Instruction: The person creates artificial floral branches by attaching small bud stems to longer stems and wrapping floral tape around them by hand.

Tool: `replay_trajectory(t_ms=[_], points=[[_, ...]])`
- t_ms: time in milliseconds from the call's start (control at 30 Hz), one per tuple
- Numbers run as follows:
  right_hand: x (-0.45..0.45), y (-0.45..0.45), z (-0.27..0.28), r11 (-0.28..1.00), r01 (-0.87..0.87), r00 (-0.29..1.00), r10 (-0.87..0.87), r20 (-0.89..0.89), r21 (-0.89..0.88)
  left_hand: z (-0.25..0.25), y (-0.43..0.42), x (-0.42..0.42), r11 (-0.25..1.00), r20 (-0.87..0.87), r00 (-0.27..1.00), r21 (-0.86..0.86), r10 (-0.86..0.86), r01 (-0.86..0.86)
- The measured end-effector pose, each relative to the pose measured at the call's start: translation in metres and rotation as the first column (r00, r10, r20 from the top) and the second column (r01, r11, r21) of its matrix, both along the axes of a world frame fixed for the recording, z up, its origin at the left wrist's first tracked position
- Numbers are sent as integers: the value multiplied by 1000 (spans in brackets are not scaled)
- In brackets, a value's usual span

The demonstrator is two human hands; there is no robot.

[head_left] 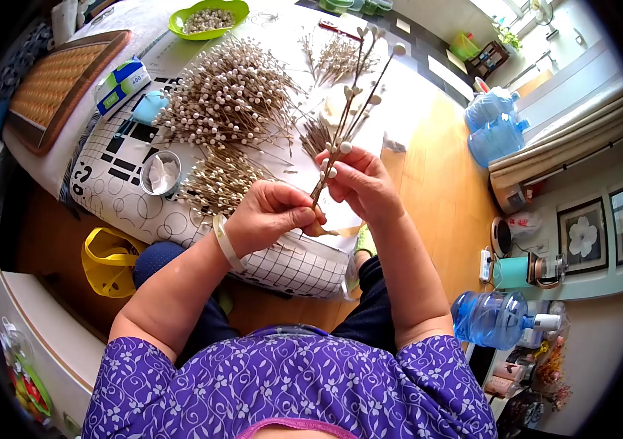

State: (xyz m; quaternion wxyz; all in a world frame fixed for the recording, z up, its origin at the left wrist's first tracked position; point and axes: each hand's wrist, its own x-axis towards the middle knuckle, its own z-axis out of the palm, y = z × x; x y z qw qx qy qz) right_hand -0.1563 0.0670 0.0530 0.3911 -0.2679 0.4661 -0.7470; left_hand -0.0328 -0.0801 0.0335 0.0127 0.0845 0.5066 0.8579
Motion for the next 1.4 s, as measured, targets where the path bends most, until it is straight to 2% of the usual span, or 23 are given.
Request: replay_trajectory(t_ms=[33, 100, 167, 233, 400, 467, 567, 700, 800, 1033, 1100, 1167, 1400], points=[[-3, 3, 2, 998, -44, 997, 46, 58, -38, 0, -1, 0, 1000, 15, 1000, -3, -1, 1], [-4, 3, 5, 999, 14, 998, -11, 68, -45, -1, -3, -2, 998, 21, 998, 43, -51, 50], [-8, 2, 6, 999, 23, 998, -20, 55, -47, -1, -4, -3, 997, 34, 996, 18, -78, 78], [-13, 3, 5, 990, -95, 995, 97, 13, -104, 0, -2, -2, 996, 82, 995, 63, -63, 58], [-9, -1, 2, 992, -55, 998, 56, 6, -115, -4, -2, -2, 990, 83, 991, 104, -104, 95], [-6, -3, -4, 994, 8, 991, 6, 134, -107, -5, -1, -3, 991, 92, 990, 89, -109, 101], [-1, -4, -1, 993, 72, 987, -57, 149, -92, -4, 0, -3, 991, 101, 988, 75, -114, 106], [-7, 1, -2, 990, -41, 998, 47, 46, -136, -8, -1, -5, 996, 97, 992, 38, -80, 77], [-12, -1, -5, 992, -24, 1000, 21, -23, -126, -12, -3, -7, 986, 29, 995, 137, -99, 94], [-11, 2, -1, 997, -26, 1000, 26, -6, -70, -11, -5, -10, 995, 57, 995, 44, -88, 86], [-9, 0, -3, 997, 69, 997, -70, -19, -25, -11, -7, -11, 995, 66, 993, 29, -96, 94], [-13, 3, -5, 998, 22, 1000, -23, -9, -52, -11, -9, -13, 995, 63, 993, -39, -95, 97], [-17, 5, -9, 998, 11, 1000, -13, -17, -61, -14, -7, -17, 994, 70, 995, -74, -75, 80]])
